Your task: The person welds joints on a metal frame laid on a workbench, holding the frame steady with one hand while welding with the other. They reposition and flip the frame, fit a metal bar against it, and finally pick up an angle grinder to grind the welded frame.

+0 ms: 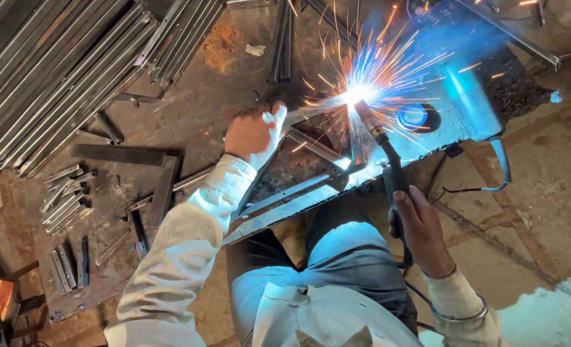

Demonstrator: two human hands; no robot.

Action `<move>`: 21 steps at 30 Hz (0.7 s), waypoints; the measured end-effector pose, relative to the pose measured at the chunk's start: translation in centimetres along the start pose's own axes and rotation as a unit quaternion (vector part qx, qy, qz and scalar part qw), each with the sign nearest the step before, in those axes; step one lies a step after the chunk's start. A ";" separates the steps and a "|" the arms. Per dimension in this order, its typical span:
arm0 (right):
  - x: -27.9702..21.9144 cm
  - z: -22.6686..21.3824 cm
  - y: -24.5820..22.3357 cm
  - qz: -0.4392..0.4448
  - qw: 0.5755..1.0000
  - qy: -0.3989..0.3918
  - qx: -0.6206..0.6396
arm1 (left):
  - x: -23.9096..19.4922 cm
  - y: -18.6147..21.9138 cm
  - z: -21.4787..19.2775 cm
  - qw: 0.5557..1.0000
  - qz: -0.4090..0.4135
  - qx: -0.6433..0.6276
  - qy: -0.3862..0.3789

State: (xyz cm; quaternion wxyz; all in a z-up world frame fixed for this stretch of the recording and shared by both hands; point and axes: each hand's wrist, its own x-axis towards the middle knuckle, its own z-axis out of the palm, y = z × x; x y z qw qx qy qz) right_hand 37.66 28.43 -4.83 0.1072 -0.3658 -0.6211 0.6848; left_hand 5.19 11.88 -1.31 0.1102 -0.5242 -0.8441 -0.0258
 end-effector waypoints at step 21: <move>0.2 -0.3 -0.5 -0.007 0.999 -0.029 0.011 | -0.1 -0.9 2.2 0.999 0.005 0.014 0.033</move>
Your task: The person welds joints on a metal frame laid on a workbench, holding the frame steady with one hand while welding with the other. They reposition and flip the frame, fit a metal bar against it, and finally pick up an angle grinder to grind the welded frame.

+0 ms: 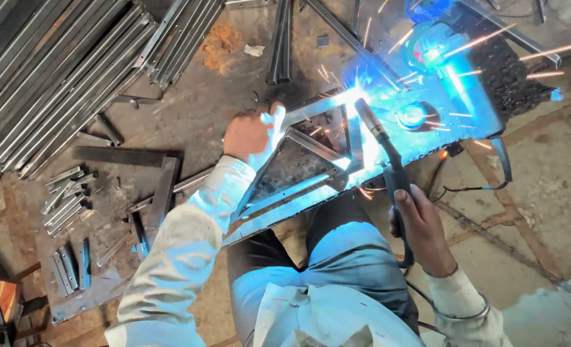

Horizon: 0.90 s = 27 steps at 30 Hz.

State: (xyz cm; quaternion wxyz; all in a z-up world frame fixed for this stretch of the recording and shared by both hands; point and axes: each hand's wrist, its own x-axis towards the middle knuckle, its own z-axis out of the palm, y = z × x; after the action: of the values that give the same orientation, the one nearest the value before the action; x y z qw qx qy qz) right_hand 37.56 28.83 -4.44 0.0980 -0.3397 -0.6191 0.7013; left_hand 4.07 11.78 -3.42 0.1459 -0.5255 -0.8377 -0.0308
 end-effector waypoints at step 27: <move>0.7 -0.7 2.0 -0.013 0.998 0.037 0.050 | -1.6 -1.7 -2.7 0.801 -0.246 -0.376 -0.396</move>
State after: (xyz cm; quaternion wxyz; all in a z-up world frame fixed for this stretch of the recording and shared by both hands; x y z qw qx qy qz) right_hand 38.00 29.32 -6.57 0.1472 -0.3523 -0.5831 0.7171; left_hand 3.78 9.06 -1.13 -0.4195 -0.2817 -0.8466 -0.1673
